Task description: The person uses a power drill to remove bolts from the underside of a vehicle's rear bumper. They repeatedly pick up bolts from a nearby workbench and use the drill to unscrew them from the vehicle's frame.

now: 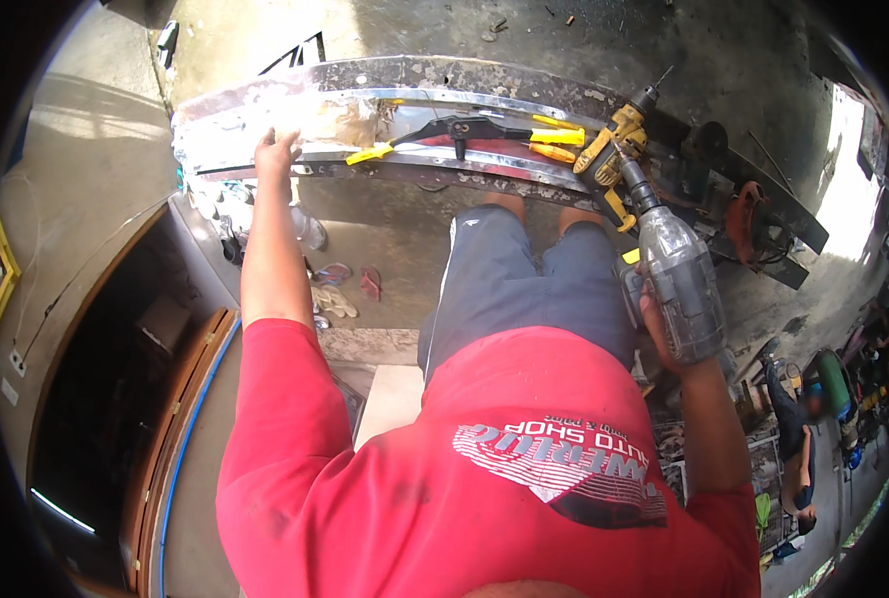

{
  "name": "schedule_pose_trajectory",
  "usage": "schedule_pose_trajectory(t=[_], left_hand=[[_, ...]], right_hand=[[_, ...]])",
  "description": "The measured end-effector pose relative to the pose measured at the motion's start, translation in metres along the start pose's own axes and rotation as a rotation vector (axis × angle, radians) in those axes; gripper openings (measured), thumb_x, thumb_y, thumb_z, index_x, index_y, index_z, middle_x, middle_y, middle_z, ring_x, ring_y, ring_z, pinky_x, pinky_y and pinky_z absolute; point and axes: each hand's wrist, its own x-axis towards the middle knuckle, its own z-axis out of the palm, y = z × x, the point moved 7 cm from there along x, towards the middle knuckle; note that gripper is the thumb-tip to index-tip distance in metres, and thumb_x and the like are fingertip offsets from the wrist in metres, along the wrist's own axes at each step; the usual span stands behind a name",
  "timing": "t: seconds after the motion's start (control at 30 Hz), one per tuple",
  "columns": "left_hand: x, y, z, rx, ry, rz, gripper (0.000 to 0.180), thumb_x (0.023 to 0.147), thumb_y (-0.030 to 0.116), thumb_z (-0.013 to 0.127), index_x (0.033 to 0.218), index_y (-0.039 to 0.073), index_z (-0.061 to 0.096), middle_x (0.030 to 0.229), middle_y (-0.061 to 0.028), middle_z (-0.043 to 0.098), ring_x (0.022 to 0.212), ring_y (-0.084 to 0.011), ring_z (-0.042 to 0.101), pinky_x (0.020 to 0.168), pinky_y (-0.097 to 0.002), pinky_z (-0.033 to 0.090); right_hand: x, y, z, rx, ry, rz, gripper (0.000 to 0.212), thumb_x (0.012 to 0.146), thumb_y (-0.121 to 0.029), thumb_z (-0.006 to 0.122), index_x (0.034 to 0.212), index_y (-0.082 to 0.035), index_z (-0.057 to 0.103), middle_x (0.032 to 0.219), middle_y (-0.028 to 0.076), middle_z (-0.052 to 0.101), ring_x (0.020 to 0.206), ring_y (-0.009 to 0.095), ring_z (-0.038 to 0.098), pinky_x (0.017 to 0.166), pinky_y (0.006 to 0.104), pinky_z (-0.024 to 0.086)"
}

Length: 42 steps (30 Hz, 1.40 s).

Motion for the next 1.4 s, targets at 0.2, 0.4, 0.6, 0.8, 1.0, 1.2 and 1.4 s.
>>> schedule_pose_trajectory(t=[0.2,0.4,0.6,0.8,1.0,1.2,1.4], left_hand=[[0.007,0.027,-0.004,0.899,0.392,0.382,0.060,0.088,0.039,0.078,0.138,0.009,0.064,0.123,-0.0196,0.070,0.105,-0.0375,0.067,0.100,-0.0469,0.051],[-0.103,0.086,0.126,1.004,-0.139,0.668,0.028,0.090,0.031,0.074,0.113,0.014,0.077,0.115,-0.0084,0.071,0.115,-0.0320,0.064,0.100,-0.0424,0.052],[-0.101,0.066,0.167,1.125,-0.046,0.582,0.032,0.089,0.037,0.076,0.111,0.014,0.078,0.116,-0.0085,0.070,0.115,-0.0304,0.064,0.101,-0.0426,0.052],[-0.094,0.055,0.183,1.146,-0.007,0.455,0.039,0.087,0.044,0.077,0.111,0.013,0.078,0.117,-0.0129,0.070,0.116,-0.0326,0.064,0.100,-0.0446,0.052],[-0.080,0.043,0.180,1.104,0.017,0.436,0.040,0.085,0.042,0.078,0.113,0.013,0.078,0.113,-0.0164,0.073,0.109,-0.0360,0.069,0.096,-0.0464,0.054],[-0.102,0.066,0.156,1.036,0.065,0.557,0.035,0.086,0.039,0.073,0.097,0.006,0.079,0.100,-0.0220,0.074,0.097,-0.0397,0.071,0.089,-0.0485,0.055],[-0.194,0.151,0.138,0.782,-0.094,0.459,0.027,0.079,0.020,0.076,0.098,0.000,0.078,0.095,-0.0205,0.077,0.090,-0.0337,0.075,0.086,-0.0408,0.057]], right_hand=[[0.006,-0.013,-0.006,-0.664,-0.013,-0.206,0.027,0.094,-0.005,0.066,0.121,-0.003,0.067,0.115,0.012,0.069,0.106,0.029,0.065,0.095,0.0412,0.050],[0.009,-0.044,0.013,-0.915,-0.057,-0.400,0.029,0.093,-0.007,0.068,0.122,-0.003,0.067,0.116,0.013,0.069,0.108,0.031,0.064,0.095,0.0426,0.049],[0.009,-0.015,0.000,-0.195,0.032,-0.023,0.033,0.093,-0.009,0.068,0.126,-0.004,0.067,0.121,0.014,0.068,0.115,0.035,0.063,0.100,0.0462,0.048],[0.008,-0.024,0.002,-0.439,-0.005,-0.106,0.034,0.096,-0.013,0.065,0.129,-0.005,0.064,0.119,0.013,0.069,0.108,0.030,0.066,0.092,0.0421,0.053],[0.000,-0.010,-0.007,-0.525,-0.010,-0.053,0.034,0.102,-0.020,0.060,0.132,-0.005,0.060,0.113,0.010,0.070,0.095,0.021,0.071,0.077,0.0343,0.060],[-0.005,-0.023,-0.013,-0.361,0.037,-0.311,0.058,0.089,-0.012,0.075,0.141,-0.001,0.052,0.119,0.011,0.069,0.105,0.020,0.071,0.089,0.0318,0.059],[-0.005,-0.070,-0.013,-0.146,-0.033,-0.552,0.075,0.077,-0.013,0.083,0.144,-0.001,0.050,0.123,0.015,0.069,0.110,0.023,0.069,0.098,0.0376,0.054]])
